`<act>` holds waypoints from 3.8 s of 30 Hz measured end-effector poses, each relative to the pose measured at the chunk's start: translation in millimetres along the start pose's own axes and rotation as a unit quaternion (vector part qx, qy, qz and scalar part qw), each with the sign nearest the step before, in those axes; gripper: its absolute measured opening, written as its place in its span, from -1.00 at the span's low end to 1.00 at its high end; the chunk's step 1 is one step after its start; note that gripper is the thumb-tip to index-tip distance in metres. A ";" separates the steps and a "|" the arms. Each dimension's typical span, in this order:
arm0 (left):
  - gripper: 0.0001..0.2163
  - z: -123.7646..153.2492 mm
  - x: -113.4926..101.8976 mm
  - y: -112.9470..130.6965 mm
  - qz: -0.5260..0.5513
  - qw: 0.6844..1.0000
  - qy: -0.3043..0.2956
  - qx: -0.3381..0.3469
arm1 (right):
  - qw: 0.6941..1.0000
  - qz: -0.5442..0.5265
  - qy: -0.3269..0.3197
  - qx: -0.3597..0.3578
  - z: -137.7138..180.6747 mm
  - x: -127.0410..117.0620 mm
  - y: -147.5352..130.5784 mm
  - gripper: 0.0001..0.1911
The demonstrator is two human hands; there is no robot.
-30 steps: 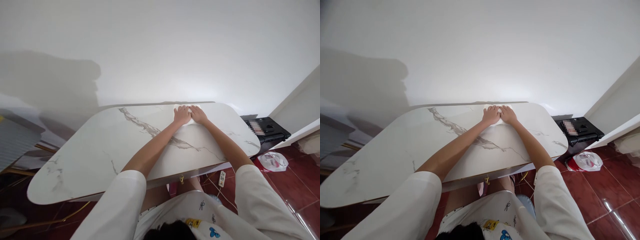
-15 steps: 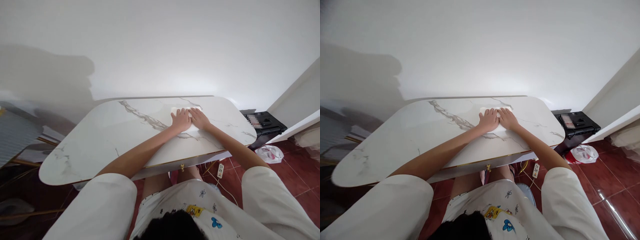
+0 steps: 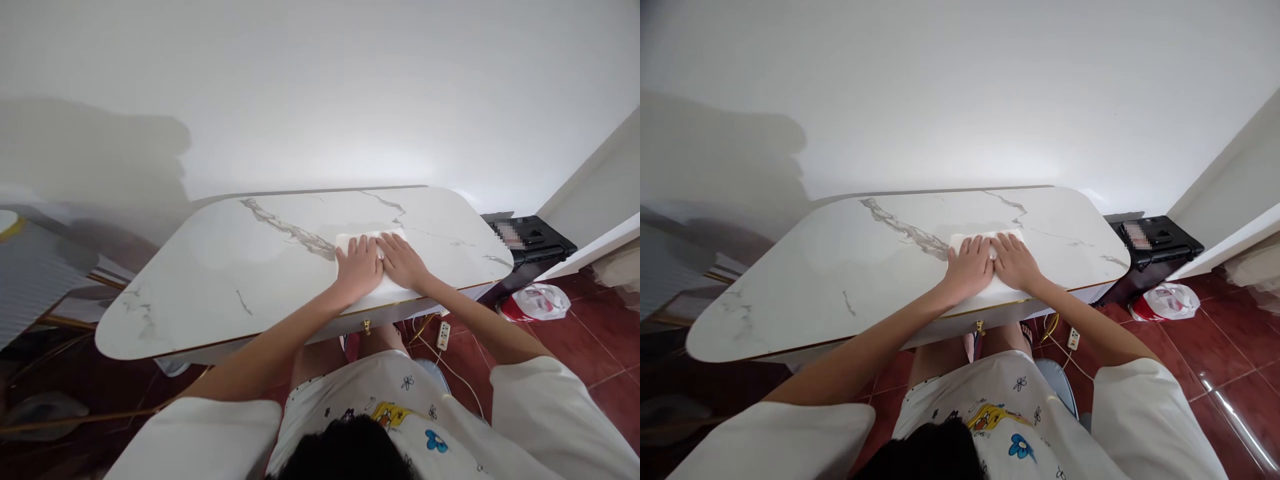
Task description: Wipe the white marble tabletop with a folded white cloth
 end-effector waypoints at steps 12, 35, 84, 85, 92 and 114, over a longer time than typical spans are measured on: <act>-0.44 34.3 0.6 31.5 -0.020 0.999 -0.023 0.028 | 1.000 -0.006 0.000 -0.021 52.1 -9.2 -2.5 -0.40; -0.49 -106.8 3.7 10.3 -0.029 0.997 0.015 0.071 | 0.998 0.007 0.022 -0.065 -91.3 4.6 81.8 -0.42; -0.53 -257.6 7.8 -2.8 0.024 0.996 0.060 0.058 | 0.995 0.023 0.056 -0.073 -223.0 6.7 171.8 -0.43; -0.53 -255.2 7.9 -2.4 0.024 0.996 0.061 0.057 | 0.996 0.025 0.053 -0.065 -220.7 6.7 171.5 -0.43; -0.50 -228.2 10.3 7.6 0.031 0.996 0.063 0.063 | 0.996 0.014 0.051 -0.066 -191.2 5.0 166.0 -0.41; -0.49 -104.5 8.4 42.8 0.038 0.997 0.033 0.057 | 0.996 0.005 0.028 -0.084 -68.8 -2.9 114.5 -0.42</act>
Point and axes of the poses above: each hand's wrist, its own z-axis away from the middle knuckle, its own x-axis out of the palm, y = z × x, the point moved 6 cm from there along -z, towards the middle knuckle
